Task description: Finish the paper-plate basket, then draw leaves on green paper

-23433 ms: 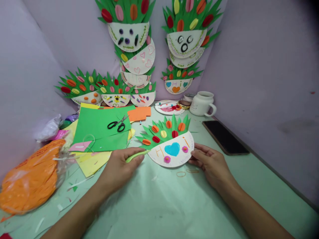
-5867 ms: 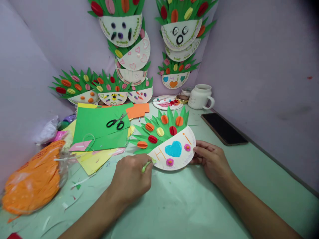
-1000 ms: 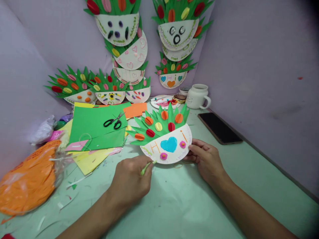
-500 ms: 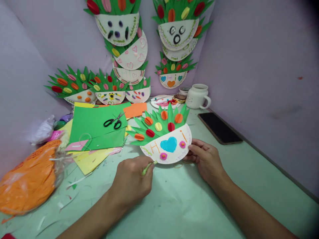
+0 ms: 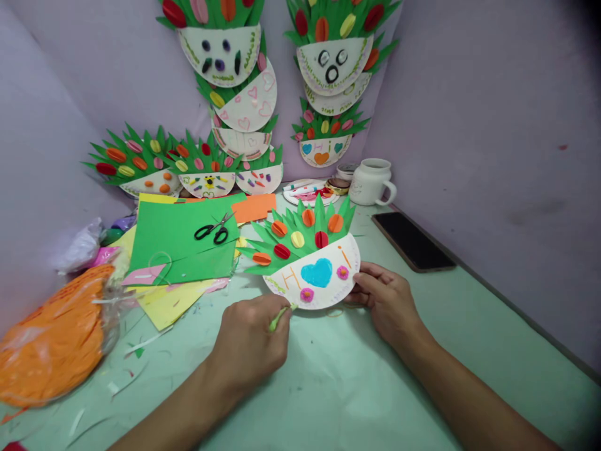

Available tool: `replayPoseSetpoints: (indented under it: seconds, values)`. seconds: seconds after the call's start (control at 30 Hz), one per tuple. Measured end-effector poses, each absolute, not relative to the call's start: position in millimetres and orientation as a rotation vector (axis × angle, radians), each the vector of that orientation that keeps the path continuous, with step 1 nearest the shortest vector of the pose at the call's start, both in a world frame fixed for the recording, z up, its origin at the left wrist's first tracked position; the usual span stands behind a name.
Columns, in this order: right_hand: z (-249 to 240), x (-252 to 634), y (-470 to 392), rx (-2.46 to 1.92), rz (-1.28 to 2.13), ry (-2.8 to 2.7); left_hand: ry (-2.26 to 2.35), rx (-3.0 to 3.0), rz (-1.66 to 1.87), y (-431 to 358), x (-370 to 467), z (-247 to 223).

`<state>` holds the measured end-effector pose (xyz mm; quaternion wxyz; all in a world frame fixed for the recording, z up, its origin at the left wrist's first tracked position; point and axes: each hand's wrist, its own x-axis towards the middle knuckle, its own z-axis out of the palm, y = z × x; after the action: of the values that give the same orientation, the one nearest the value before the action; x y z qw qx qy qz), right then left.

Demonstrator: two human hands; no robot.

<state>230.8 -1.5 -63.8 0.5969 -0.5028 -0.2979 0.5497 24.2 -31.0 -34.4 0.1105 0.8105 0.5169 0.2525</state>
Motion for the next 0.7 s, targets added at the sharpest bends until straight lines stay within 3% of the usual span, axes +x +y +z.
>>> replayPoseSetpoints:
  seconds: [0.7]
  values:
    - [-63.1,230.3,-1.5,-1.168,1.287,-0.695,1.493,2.374,0.723,-32.2,27.4,-38.1]
